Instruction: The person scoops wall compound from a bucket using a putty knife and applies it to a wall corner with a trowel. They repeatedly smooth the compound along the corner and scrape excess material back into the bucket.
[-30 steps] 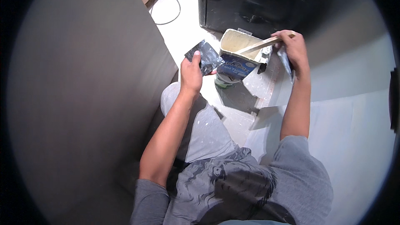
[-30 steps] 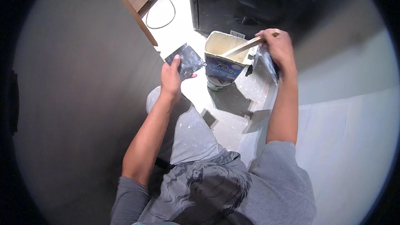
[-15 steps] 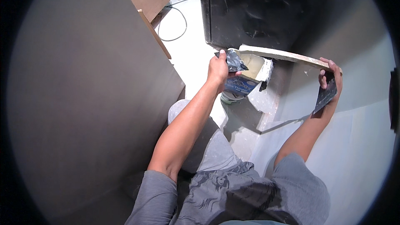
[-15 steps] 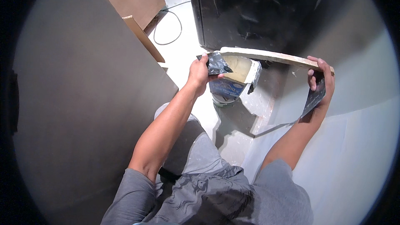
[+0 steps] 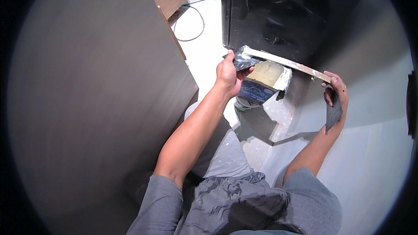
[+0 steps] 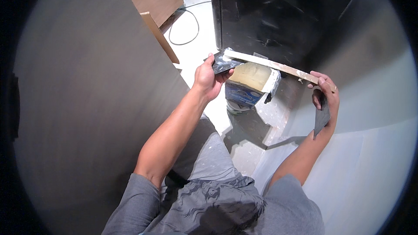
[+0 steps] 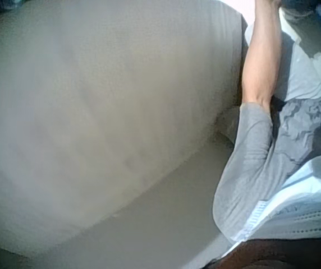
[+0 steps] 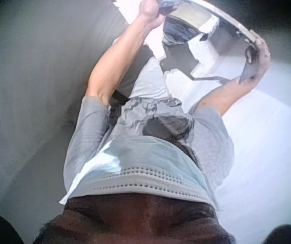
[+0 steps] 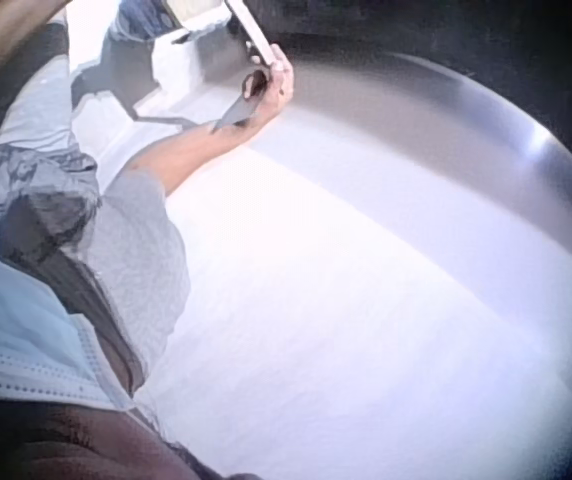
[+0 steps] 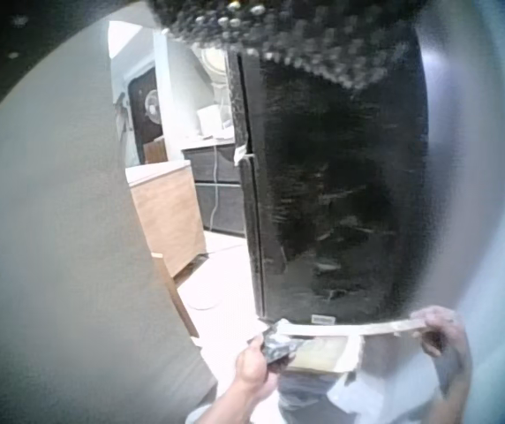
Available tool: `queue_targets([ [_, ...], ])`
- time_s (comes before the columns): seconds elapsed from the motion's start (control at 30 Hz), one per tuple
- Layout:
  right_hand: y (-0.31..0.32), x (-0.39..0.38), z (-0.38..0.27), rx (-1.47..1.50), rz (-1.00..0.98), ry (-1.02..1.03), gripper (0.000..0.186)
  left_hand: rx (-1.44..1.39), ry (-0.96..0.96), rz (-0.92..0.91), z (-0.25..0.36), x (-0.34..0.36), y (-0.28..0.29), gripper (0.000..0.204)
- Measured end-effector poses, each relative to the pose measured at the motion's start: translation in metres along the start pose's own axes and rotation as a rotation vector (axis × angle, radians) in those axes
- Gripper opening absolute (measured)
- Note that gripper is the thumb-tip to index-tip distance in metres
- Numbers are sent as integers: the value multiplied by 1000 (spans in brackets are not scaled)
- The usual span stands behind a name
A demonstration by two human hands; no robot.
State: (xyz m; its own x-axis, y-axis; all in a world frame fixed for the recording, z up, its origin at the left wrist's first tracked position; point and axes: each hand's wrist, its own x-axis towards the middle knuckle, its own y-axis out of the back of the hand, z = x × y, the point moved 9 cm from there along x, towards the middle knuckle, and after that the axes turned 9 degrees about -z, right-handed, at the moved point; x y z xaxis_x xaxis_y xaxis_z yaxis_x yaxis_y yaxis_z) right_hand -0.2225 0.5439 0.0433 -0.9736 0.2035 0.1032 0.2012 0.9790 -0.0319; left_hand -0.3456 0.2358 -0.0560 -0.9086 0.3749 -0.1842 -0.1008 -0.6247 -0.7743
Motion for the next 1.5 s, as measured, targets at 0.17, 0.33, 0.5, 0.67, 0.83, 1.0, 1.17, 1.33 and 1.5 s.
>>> queue_targets([
  [0.17, -18, -5, -1, -31, -27, 39, 38, 33, -98, 64, 10, 1, 3, 44],
  [0.33, -21, -5, 6, -4, -92, 36, 38, 60, -180, 96, 24, 2, 4, 44],
  [0.5, -43, -14, -16, -82, -164, 92, 30, 114, -239, 117, 36, 2, 5, 42],
  [0.67, -48, -25, -26, -125, -169, 110, 28, 180, -304, 98, 46, 1, 0, 38],
  [0.83, -48, -26, -31, -120, -170, 138, 30, 297, -270, 70, 46, 8, 5, 38],
  [1.0, -34, -24, -29, -66, -150, 128, 37, 441, -307, 29, 43, 7, 7, 39],
  [1.17, -19, -24, -25, -92, -13, 103, 45, 602, -392, -100, 43, 5, 1, 42],
  [1.33, -20, -21, -26, -100, -3, 95, 48, 705, -387, -130, 44, 2, 5, 43],
  [1.5, -18, -14, -20, -95, -30, 72, 46, 482, -298, -37, 40, 10, 25, 45],
])
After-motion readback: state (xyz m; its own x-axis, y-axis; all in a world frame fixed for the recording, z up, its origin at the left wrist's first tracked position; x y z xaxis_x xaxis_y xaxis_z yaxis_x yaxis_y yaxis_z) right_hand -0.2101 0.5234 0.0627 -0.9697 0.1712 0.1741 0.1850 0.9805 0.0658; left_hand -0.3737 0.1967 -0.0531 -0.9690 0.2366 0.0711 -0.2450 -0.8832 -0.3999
